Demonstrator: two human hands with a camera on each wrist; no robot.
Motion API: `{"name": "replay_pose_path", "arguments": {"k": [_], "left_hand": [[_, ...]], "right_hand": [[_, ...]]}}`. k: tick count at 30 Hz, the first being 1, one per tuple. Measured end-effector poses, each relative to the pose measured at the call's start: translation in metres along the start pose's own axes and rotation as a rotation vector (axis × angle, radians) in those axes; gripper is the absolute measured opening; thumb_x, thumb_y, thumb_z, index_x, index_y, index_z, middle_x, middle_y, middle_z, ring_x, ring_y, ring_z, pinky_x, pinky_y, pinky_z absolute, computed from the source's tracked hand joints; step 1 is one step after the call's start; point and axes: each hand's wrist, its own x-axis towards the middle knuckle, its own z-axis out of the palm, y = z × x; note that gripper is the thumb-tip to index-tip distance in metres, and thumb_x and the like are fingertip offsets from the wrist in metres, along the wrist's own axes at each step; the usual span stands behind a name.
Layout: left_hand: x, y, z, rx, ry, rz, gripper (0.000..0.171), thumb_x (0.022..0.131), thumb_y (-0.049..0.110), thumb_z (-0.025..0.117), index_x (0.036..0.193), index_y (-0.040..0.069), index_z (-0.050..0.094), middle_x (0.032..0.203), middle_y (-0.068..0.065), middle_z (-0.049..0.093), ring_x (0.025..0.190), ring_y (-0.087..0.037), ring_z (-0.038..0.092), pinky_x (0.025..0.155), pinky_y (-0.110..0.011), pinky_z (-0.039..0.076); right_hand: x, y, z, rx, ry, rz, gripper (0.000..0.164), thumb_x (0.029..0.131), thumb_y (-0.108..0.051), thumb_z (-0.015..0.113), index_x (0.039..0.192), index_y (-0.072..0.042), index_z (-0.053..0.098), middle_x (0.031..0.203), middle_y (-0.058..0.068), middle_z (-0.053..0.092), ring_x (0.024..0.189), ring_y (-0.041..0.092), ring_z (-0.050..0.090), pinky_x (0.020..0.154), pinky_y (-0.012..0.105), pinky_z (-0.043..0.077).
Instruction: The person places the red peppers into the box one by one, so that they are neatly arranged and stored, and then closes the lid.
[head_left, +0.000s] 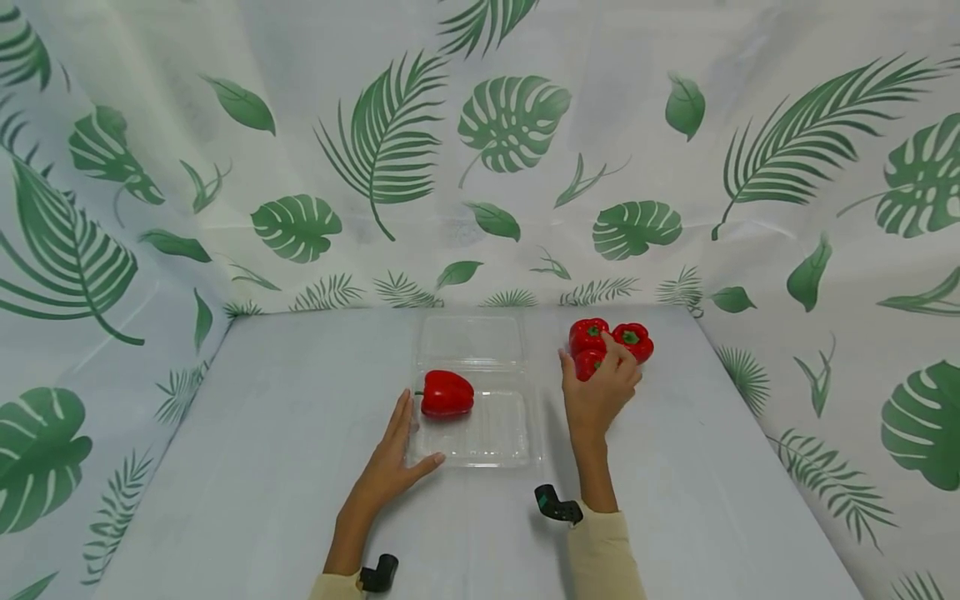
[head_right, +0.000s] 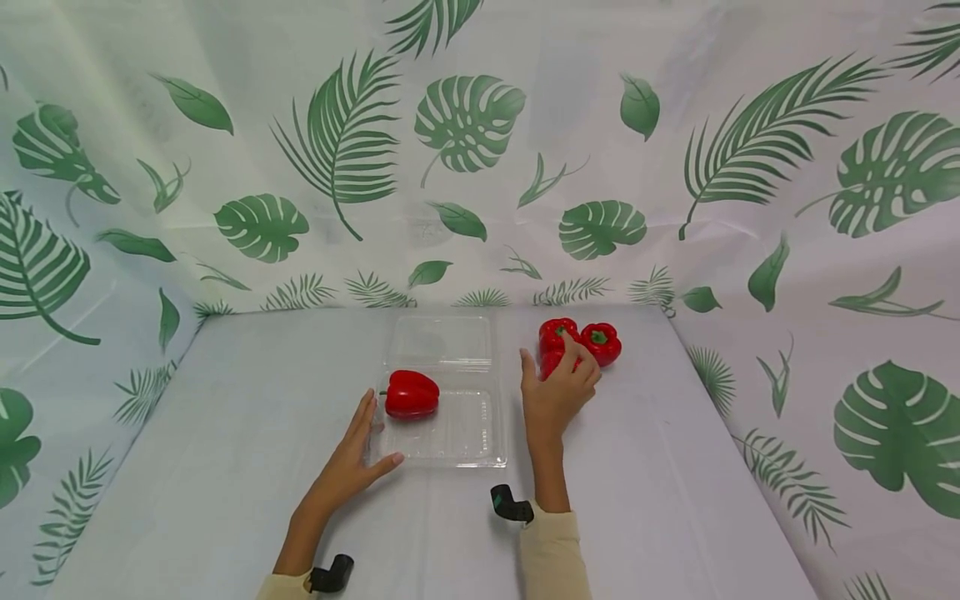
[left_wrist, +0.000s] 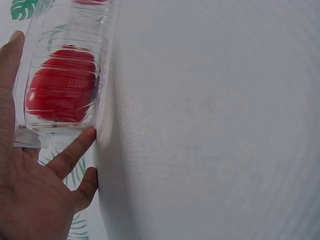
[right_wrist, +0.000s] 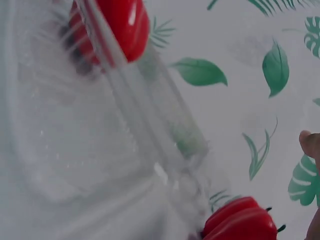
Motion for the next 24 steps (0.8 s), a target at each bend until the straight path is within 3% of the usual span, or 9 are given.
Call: {"name": "replay_pose_path", "arguments": {"k": [6,11,19,24], "left_hand": [[-0.001,0.0,0.001,0.002,0.004,-0.001,0.108,0.08,0.05,0.074,0.159,0.025,0.005,0.166,0.009,0.002,0.144,-0.029,0.036,0.111,-0.06,0.033],[-0.001,0.0,0.001,-0.002,0.003,-0.002,0.108,0.08,0.052,0.073,0.159,0.026,0.005,0.166,0.009,0.002,0.141,-0.029,0.042,0.111,-0.06,0.033],[-0.001,-0.001,0.001,0.003,0.001,-0.001,0.107,0.08,0.051,0.073,0.158,0.029,0.003,0.166,0.01,0.002,0.141,-0.028,0.042,0.111,-0.061,0.033],[-0.001,-0.001,0.003,0.012,0.008,-0.003,0.107,0.08,0.051,0.073,0.158,0.029,0.003,0.166,0.009,0.003,0.14,-0.028,0.044,0.109,-0.061,0.035]], "right_hand": [[0.0,0.02,0.0,-0.037,-0.031,0.233,0.083,0.078,-0.034,0.08,0.146,-0.014,0.036,0.142,0.017,0.038,0.137,0.03,0.031,0.102,0.063,0.042],[-0.003,0.034,0.003,0.003,-0.093,0.346,0.09,0.079,-0.037,0.079,0.149,-0.013,0.028,0.144,0.021,0.032,0.137,0.033,0.031,0.103,0.065,0.04],[-0.008,0.045,0.006,0.045,-0.209,0.423,0.093,0.081,-0.035,0.077,0.151,-0.011,0.02,0.144,0.024,0.031,0.137,0.037,0.033,0.104,0.063,0.044],[-0.01,0.048,0.01,0.059,-0.212,0.428,0.091,0.082,-0.036,0.077,0.15,-0.01,0.022,0.144,0.023,0.031,0.137,0.036,0.033,0.105,0.062,0.043]]}}
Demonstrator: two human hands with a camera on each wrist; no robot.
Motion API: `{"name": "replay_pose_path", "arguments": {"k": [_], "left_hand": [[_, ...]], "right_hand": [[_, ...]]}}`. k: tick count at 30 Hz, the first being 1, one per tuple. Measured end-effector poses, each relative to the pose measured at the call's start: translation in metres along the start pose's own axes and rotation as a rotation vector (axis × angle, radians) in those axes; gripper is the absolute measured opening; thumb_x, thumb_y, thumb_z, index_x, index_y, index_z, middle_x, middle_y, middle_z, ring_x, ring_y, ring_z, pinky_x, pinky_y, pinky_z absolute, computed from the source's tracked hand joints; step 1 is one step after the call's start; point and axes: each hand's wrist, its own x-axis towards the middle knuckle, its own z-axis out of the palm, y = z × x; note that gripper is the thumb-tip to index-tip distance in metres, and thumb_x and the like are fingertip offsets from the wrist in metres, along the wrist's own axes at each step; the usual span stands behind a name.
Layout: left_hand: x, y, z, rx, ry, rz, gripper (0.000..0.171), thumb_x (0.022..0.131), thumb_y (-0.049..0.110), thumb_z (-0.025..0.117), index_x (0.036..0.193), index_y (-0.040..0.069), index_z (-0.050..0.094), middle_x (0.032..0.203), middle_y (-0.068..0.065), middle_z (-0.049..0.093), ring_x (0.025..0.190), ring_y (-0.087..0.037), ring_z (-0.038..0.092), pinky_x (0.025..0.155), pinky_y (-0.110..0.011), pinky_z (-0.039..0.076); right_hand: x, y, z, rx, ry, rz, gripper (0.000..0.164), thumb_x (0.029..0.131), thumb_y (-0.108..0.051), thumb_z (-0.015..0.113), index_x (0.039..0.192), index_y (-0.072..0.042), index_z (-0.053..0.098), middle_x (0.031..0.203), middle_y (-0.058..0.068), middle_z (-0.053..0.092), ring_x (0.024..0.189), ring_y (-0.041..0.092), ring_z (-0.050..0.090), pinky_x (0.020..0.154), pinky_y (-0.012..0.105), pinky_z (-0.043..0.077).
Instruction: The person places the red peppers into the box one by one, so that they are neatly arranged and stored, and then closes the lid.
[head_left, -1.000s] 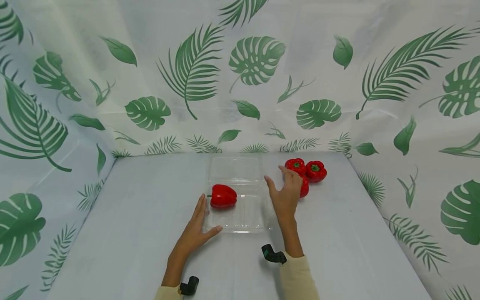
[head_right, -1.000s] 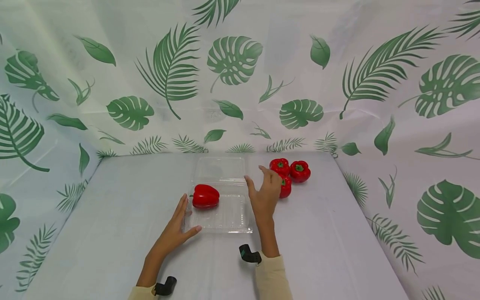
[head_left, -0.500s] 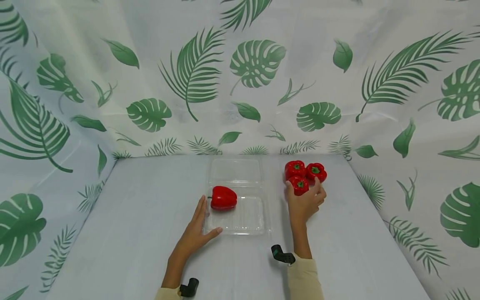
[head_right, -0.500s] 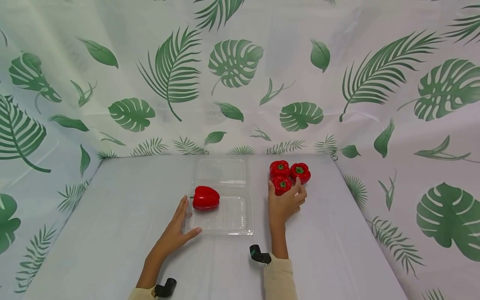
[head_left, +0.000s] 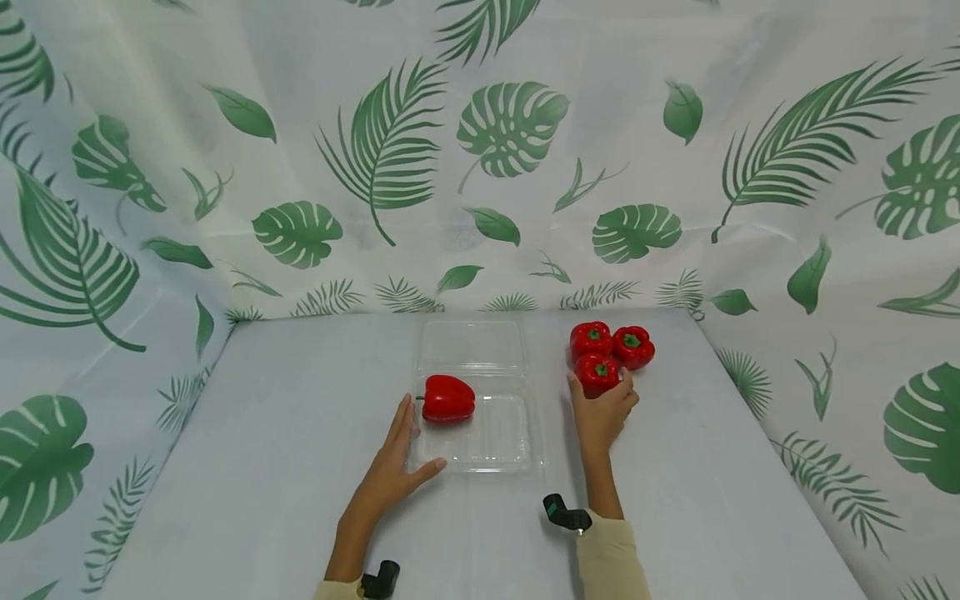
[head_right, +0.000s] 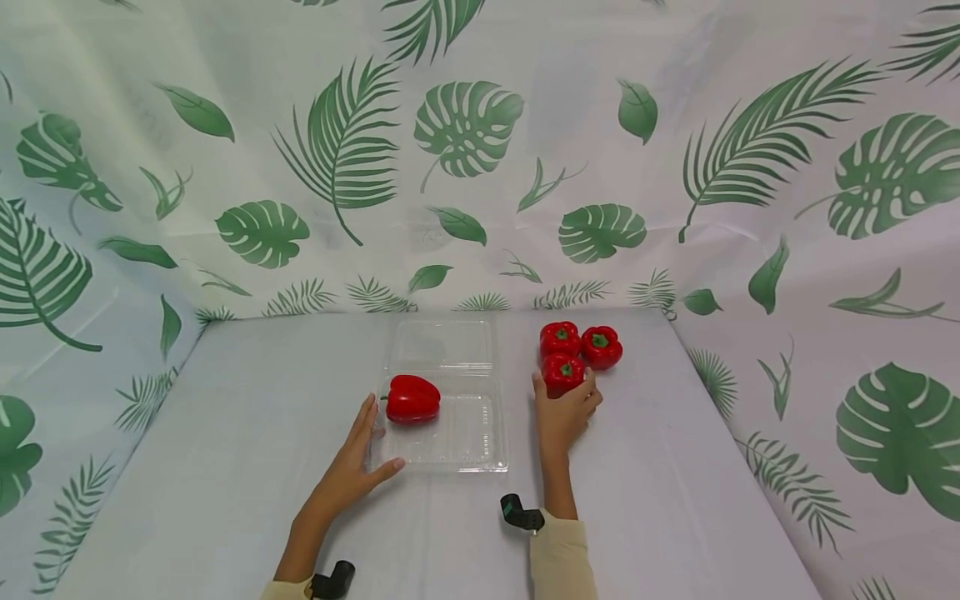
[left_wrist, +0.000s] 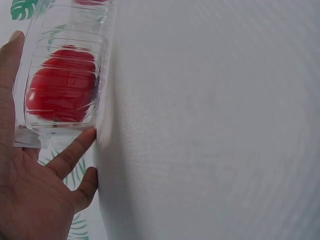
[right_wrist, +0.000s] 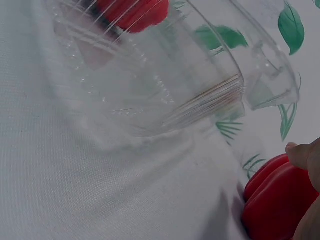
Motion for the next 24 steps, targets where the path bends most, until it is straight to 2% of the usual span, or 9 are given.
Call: {"name": "replay_pose_path", "arguments": {"k": [11,17,24], "left_hand": [[0.0002,-0.0003,-0.0013,-0.006,-0.007,-0.005,0.107,0.081,0.049,0.074,0.158,0.029,0.003,0.166,0.009,0.002,0.141,-0.028,0.043,0.111,-0.061,0.034],[0.0021,0.0009,-0.003,0.007,-0.01,-0.006,0.108,0.08,0.052,0.073,0.158,0.032,0.0,0.166,0.01,0.002,0.142,-0.027,0.042,0.11,-0.06,0.035],[0.0009,0.0005,-0.0004,-0.003,-0.011,-0.016,0.108,0.08,0.051,0.073,0.158,0.032,0.001,0.166,0.01,0.002,0.142,-0.029,0.041,0.109,-0.061,0.035]], "right_hand": [[-0.0012,0.0052,0.0047,0.015,0.022,-0.007,0.085,0.084,-0.032,0.075,0.148,-0.009,0.025,0.145,0.021,0.033,0.137,0.035,0.035,0.106,0.061,0.043],[-0.0016,0.0026,0.0027,0.06,-0.002,-0.002,0.084,0.084,-0.028,0.075,0.148,-0.01,0.024,0.146,0.019,0.032,0.14,0.032,0.033,0.108,0.058,0.042],[-0.0047,0.0051,-0.0002,0.1,0.012,-0.018,0.082,0.083,-0.024,0.076,0.146,-0.008,0.026,0.145,0.02,0.033,0.14,0.033,0.032,0.109,0.059,0.041]]}}
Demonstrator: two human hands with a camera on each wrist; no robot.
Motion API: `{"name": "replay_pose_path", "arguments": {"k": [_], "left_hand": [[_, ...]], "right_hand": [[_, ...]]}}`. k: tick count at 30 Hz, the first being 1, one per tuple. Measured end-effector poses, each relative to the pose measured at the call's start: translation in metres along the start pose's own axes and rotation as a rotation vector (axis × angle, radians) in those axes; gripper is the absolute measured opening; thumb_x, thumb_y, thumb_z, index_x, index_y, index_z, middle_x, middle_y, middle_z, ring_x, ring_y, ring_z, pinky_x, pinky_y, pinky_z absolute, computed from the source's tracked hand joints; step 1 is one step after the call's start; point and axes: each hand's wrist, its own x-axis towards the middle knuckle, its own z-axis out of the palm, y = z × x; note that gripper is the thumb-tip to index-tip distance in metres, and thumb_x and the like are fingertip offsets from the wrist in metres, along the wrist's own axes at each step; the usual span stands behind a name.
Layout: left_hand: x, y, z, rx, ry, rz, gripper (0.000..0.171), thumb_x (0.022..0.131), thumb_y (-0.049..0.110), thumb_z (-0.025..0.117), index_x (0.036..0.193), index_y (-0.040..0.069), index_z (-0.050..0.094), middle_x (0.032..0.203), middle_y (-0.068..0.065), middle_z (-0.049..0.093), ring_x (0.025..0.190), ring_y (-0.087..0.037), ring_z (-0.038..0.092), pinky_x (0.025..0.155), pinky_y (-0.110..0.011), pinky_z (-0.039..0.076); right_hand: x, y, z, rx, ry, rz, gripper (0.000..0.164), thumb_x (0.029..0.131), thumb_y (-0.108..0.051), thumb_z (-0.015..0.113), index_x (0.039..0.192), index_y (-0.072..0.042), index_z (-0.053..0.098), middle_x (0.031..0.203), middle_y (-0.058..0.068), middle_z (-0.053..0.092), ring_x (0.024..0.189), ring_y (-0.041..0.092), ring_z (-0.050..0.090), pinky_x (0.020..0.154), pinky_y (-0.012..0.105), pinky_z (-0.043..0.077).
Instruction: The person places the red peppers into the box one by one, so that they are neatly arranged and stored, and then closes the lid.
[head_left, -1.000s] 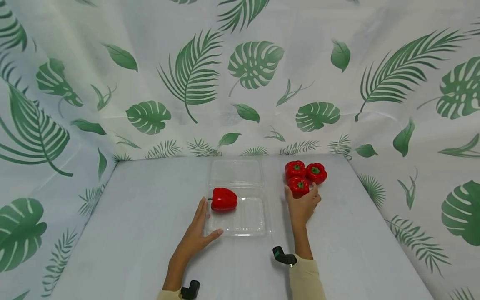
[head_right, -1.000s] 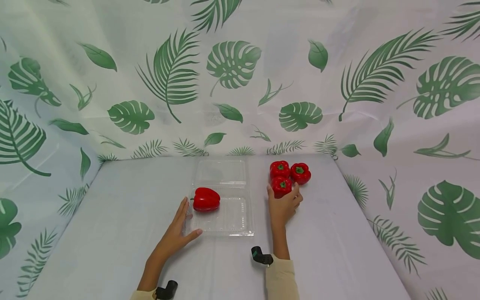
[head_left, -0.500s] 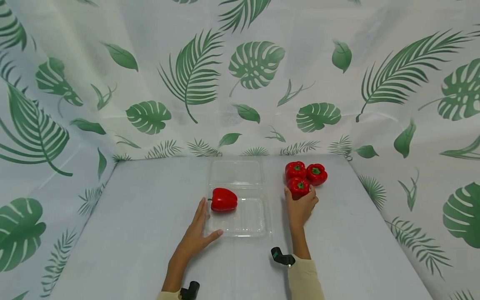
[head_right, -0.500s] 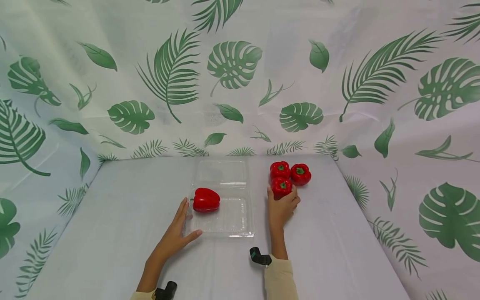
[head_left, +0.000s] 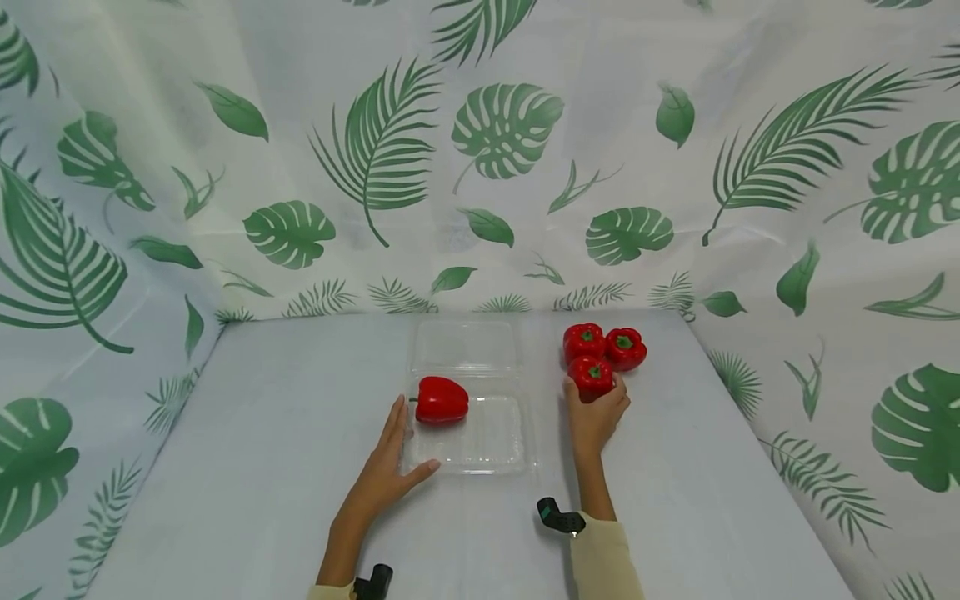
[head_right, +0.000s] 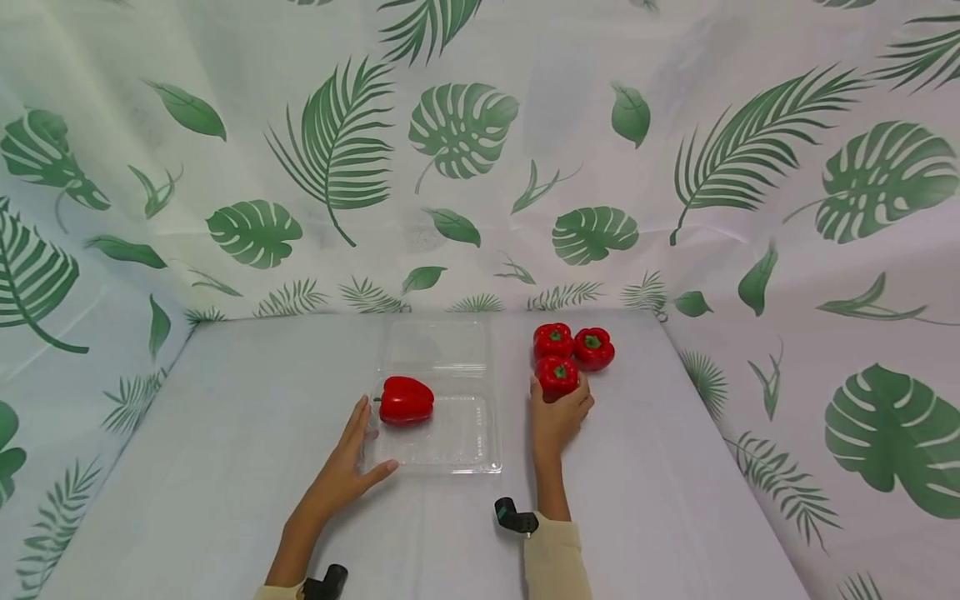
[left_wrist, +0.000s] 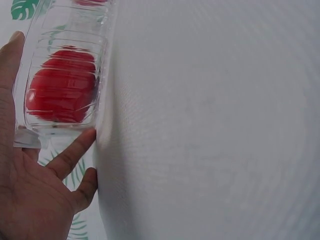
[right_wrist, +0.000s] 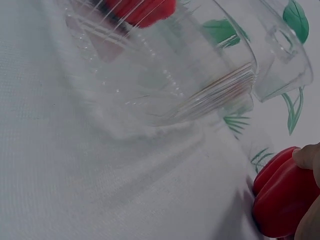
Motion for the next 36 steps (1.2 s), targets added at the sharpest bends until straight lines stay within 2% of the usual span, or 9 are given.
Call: {"name": "replay_pose_path", "arguments": {"k": [4,11,21,27,32,36], "left_hand": [[-0.001,0.0,0.0,-0.013,0.001,0.009,0.107,0.08,0.05,0.074,0.158,0.029,0.003,0.166,0.008,0.002,0.141,-0.029,0.043,0.109,-0.062,0.035],[-0.001,-0.001,-0.002,-0.015,0.002,0.012,0.107,0.081,0.051,0.074,0.158,0.029,0.002,0.166,0.009,0.002,0.14,-0.029,0.044,0.111,-0.061,0.034],[-0.001,-0.001,-0.001,-0.033,0.004,0.025,0.106,0.081,0.048,0.073,0.159,0.026,0.004,0.166,0.007,0.003,0.14,-0.03,0.044,0.111,-0.063,0.033],[-0.002,-0.001,0.0,-0.035,-0.001,0.022,0.106,0.082,0.048,0.073,0.159,0.026,0.003,0.166,0.006,0.002,0.14,-0.031,0.044,0.111,-0.062,0.033],[-0.002,0.0,-0.001,-0.026,0.001,0.014,0.107,0.081,0.049,0.073,0.158,0.027,0.003,0.166,0.007,0.002,0.14,-0.03,0.043,0.111,-0.062,0.032],[-0.001,0.001,-0.001,-0.025,0.003,0.019,0.108,0.081,0.049,0.074,0.158,0.026,0.002,0.166,0.006,0.001,0.14,-0.03,0.043,0.111,-0.061,0.033]], "right_hand": [[-0.003,0.002,0.0,0.007,0.006,-0.01,0.08,0.083,-0.023,0.076,0.146,-0.008,0.028,0.145,0.018,0.033,0.14,0.031,0.032,0.11,0.058,0.04],[-0.008,0.0,0.0,0.039,0.017,-0.007,0.081,0.082,-0.022,0.077,0.145,-0.008,0.028,0.146,0.015,0.033,0.141,0.028,0.03,0.11,0.056,0.04],[-0.015,-0.005,-0.003,0.119,0.064,-0.093,0.078,0.08,-0.019,0.079,0.141,-0.008,0.032,0.145,0.012,0.038,0.139,0.025,0.034,0.112,0.052,0.04],[-0.018,-0.009,-0.004,0.158,0.032,-0.172,0.078,0.079,-0.019,0.08,0.141,-0.007,0.035,0.145,0.012,0.04,0.136,0.025,0.036,0.109,0.055,0.043],[-0.016,-0.011,-0.006,0.172,-0.025,-0.243,0.077,0.079,-0.021,0.081,0.142,-0.012,0.038,0.146,0.008,0.041,0.137,0.021,0.036,0.109,0.054,0.043],[-0.015,-0.013,-0.007,0.174,-0.071,-0.262,0.076,0.08,-0.02,0.081,0.143,-0.014,0.039,0.146,0.009,0.042,0.138,0.023,0.037,0.108,0.055,0.044]]}}
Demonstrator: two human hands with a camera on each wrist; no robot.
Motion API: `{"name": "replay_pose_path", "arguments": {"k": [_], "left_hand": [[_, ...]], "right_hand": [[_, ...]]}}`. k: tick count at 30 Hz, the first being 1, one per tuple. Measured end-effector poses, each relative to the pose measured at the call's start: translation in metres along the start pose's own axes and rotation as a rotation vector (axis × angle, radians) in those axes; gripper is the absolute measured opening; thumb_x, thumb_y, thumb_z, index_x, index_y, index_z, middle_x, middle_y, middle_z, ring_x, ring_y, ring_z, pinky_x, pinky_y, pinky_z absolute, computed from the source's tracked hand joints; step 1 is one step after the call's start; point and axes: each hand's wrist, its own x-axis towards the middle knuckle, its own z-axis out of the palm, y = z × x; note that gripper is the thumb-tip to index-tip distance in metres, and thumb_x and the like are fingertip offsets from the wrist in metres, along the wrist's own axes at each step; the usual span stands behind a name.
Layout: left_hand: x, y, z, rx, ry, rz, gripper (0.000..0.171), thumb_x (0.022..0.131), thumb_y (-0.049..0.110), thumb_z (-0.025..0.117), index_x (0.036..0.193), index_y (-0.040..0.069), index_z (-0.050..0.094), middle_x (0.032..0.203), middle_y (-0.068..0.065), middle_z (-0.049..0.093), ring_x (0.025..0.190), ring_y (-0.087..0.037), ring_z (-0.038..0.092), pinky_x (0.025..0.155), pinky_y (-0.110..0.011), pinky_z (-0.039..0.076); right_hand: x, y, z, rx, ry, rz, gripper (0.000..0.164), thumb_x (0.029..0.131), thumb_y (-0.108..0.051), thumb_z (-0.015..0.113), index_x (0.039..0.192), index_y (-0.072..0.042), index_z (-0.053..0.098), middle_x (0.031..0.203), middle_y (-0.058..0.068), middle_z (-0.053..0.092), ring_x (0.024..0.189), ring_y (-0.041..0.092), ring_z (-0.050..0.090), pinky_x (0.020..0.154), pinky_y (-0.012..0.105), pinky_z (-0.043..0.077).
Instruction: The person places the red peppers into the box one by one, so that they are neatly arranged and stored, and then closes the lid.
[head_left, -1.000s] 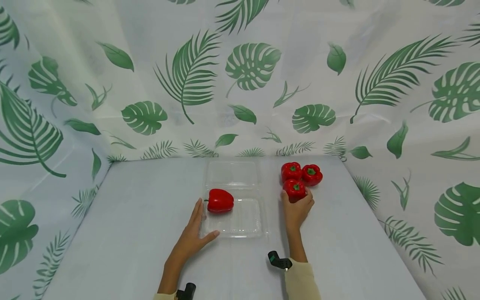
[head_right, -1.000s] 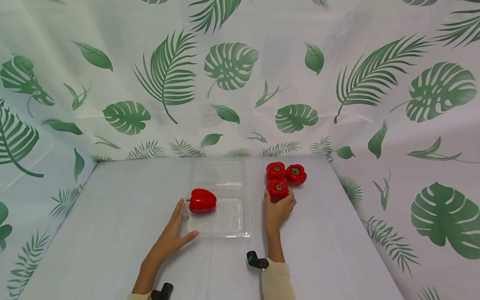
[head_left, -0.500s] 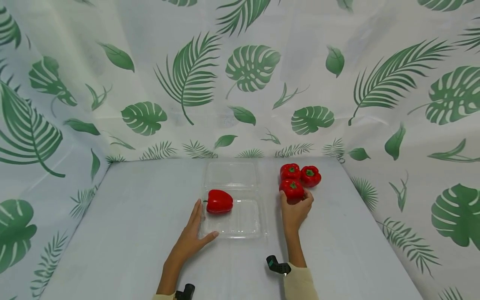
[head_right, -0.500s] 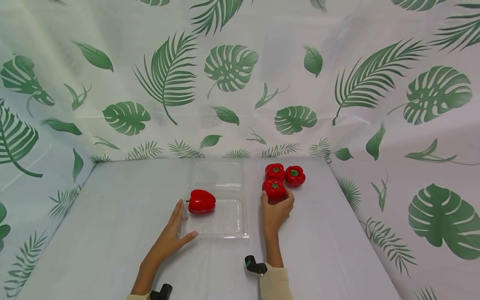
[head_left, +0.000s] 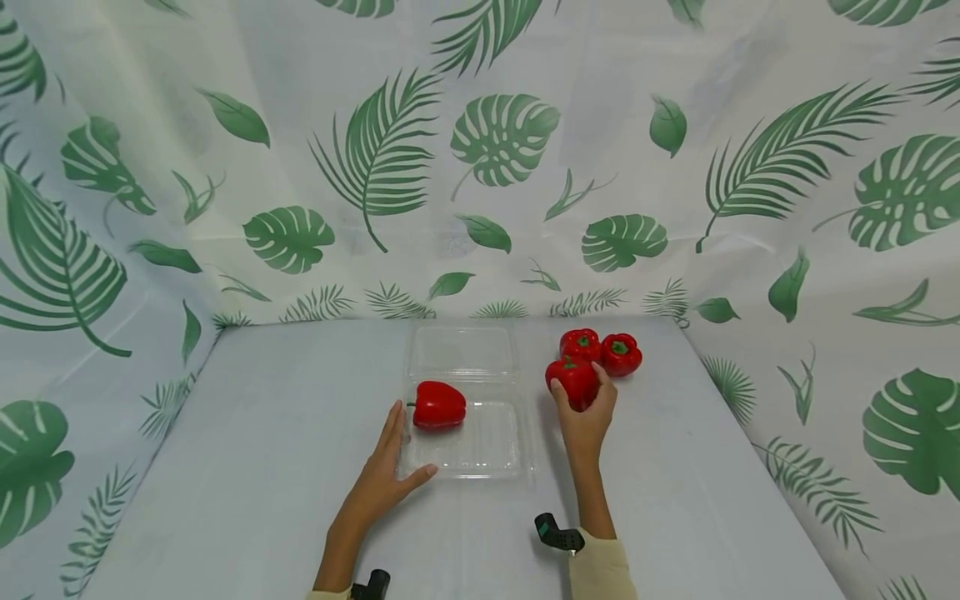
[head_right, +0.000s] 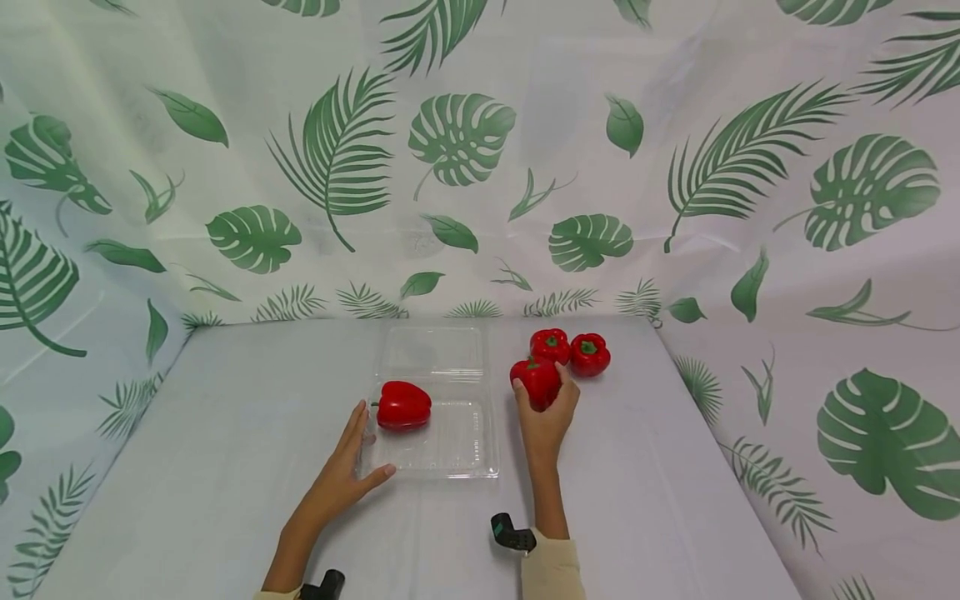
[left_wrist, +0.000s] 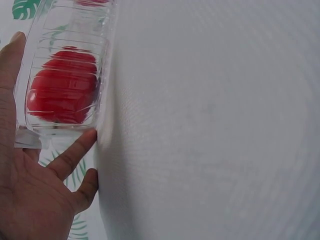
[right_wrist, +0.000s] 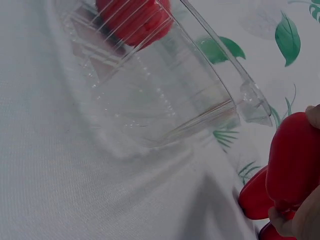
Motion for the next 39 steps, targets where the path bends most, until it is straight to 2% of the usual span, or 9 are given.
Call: {"name": "replay_pose_path", "arguments": {"k": [5,13,21,28,32,39], "left_hand": [[-0.001,0.0,0.0,-0.004,0.005,0.003,0.107,0.081,0.048,0.074,0.158,0.026,0.003,0.166,0.007,0.002,0.14,-0.03,0.044,0.111,-0.061,0.033],[0.0,0.0,-0.001,-0.004,0.014,0.023,0.106,0.082,0.047,0.074,0.159,0.025,0.004,0.166,0.01,0.001,0.14,-0.029,0.043,0.113,-0.061,0.032],[0.0,-0.001,0.0,-0.018,0.01,0.019,0.106,0.082,0.047,0.074,0.159,0.026,0.005,0.166,0.01,0.001,0.139,-0.03,0.045,0.112,-0.062,0.032],[0.001,-0.002,-0.001,-0.017,0.013,0.019,0.106,0.082,0.047,0.074,0.158,0.028,0.003,0.166,0.01,0.002,0.139,-0.03,0.045,0.112,-0.062,0.032],[0.001,-0.002,0.0,-0.009,0.015,0.017,0.105,0.082,0.048,0.074,0.158,0.027,0.004,0.166,0.008,0.003,0.139,-0.03,0.044,0.111,-0.062,0.032],[0.001,-0.001,0.0,-0.002,0.004,0.013,0.106,0.082,0.05,0.073,0.159,0.024,0.005,0.166,0.007,0.002,0.14,-0.031,0.043,0.112,-0.062,0.031]], "right_hand": [[0.0,-0.001,0.0,0.001,-0.056,0.015,0.077,0.081,-0.022,0.08,0.145,-0.015,0.038,0.147,0.01,0.04,0.138,0.026,0.036,0.105,0.059,0.044],[0.0,-0.009,0.003,0.088,-0.125,-0.008,0.078,0.08,-0.022,0.082,0.144,-0.012,0.039,0.146,0.009,0.043,0.134,0.026,0.04,0.105,0.058,0.045],[-0.001,-0.015,0.006,0.053,-0.247,-0.104,0.077,0.076,-0.023,0.084,0.141,-0.016,0.045,0.141,0.004,0.047,0.13,0.021,0.044,0.098,0.055,0.051],[-0.004,-0.025,0.012,0.048,-0.352,-0.173,0.077,0.075,-0.019,0.085,0.14,-0.011,0.046,0.14,0.008,0.053,0.127,0.026,0.049,0.099,0.055,0.05],[-0.009,-0.028,0.015,-0.009,-0.417,-0.198,0.076,0.073,-0.021,0.086,0.139,-0.016,0.048,0.138,0.006,0.053,0.127,0.027,0.05,0.099,0.054,0.051],[-0.014,-0.028,0.023,-0.086,-0.474,-0.323,0.077,0.071,-0.024,0.088,0.137,-0.014,0.049,0.135,0.008,0.053,0.125,0.025,0.051,0.096,0.051,0.054]]}}
